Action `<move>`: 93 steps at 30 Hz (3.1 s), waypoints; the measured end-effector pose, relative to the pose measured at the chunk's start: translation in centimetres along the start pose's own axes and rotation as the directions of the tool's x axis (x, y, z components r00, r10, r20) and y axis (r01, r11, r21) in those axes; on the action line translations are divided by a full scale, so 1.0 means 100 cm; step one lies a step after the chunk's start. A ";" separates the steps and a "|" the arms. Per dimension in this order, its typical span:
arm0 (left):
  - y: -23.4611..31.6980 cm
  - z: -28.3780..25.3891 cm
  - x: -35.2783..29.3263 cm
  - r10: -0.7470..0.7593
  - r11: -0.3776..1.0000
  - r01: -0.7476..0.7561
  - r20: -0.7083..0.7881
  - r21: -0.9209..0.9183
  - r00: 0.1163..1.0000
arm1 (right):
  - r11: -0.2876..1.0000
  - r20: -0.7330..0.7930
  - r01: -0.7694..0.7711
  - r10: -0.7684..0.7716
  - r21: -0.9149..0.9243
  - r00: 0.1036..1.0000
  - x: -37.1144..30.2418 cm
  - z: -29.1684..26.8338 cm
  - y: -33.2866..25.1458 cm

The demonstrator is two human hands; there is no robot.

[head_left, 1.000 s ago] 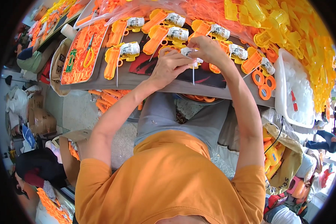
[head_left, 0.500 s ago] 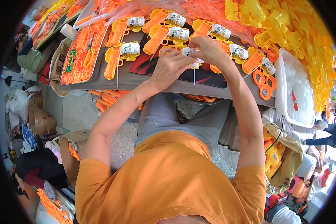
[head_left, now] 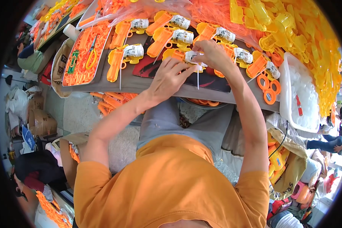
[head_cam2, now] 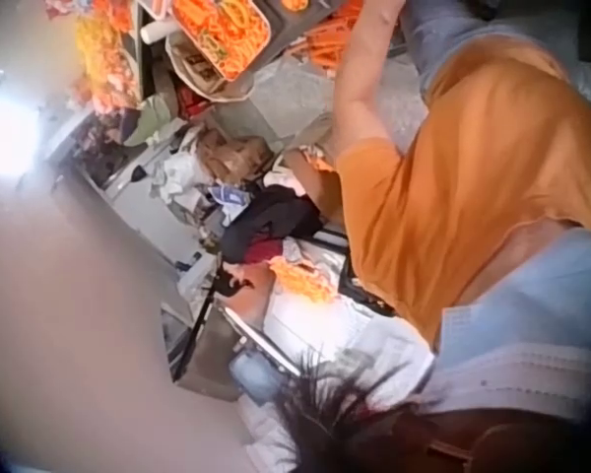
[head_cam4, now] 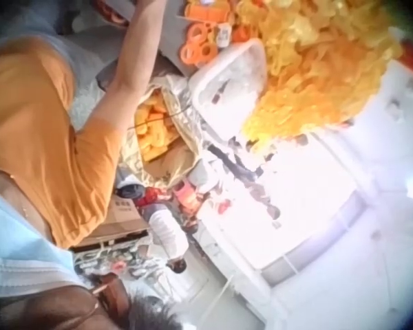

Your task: Assembling orange toy pistols by attaching plastic components and winding string at a factory workbench.

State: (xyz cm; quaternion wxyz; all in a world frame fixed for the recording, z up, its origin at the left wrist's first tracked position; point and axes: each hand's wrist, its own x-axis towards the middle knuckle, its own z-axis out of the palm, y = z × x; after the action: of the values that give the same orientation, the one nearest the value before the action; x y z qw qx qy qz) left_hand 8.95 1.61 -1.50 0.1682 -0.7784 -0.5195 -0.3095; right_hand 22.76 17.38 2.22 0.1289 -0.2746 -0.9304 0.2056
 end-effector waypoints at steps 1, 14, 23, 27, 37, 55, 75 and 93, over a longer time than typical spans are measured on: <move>0.001 -0.003 -0.005 -0.051 0.998 0.050 -0.018 -0.027 0.999 | 1.000 0.028 -0.025 0.025 0.008 0.999 -0.003 -0.001 -0.002; 0.000 -0.008 0.023 -0.023 1.000 0.021 0.157 0.012 0.987 | 0.994 0.012 -0.081 0.082 -0.076 0.997 -0.015 -0.005 0.004; 0.006 -0.013 0.003 -0.201 0.965 0.242 0.296 -0.106 0.934 | 0.998 -0.454 0.034 -0.052 -0.046 0.889 -0.079 -0.030 0.000; 0.016 -0.026 -0.015 -0.168 0.960 0.236 0.365 -0.148 0.915 | 0.866 -0.447 -0.485 0.485 0.122 0.752 -0.177 -0.139 0.032; 0.055 0.010 0.011 -0.162 0.975 0.203 0.332 -0.092 0.929 | 0.649 -0.741 -0.736 0.396 -0.192 0.542 -0.270 -0.204 0.181; -0.057 -0.109 -0.071 -0.323 0.910 0.267 0.139 0.316 0.936 | 0.436 -0.607 -0.829 0.569 -0.349 0.555 -0.248 -0.217 0.216; -0.054 -0.103 -0.080 -0.466 0.885 0.466 -0.036 -0.030 0.884 | -0.622 0.374 -0.330 -0.064 0.710 0.925 -0.025 0.085 -0.098; -0.069 -0.084 -0.056 -0.540 0.759 0.464 -0.045 -0.456 0.840 | -0.530 0.482 -0.420 -0.023 0.736 0.876 -0.010 0.092 -0.098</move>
State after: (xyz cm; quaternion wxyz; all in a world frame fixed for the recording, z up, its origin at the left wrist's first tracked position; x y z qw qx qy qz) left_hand -1.46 -4.42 0.74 -0.0513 -0.5971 -0.6119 -0.5162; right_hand 15.84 6.48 -1.56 0.1280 -0.1896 -0.2182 0.9487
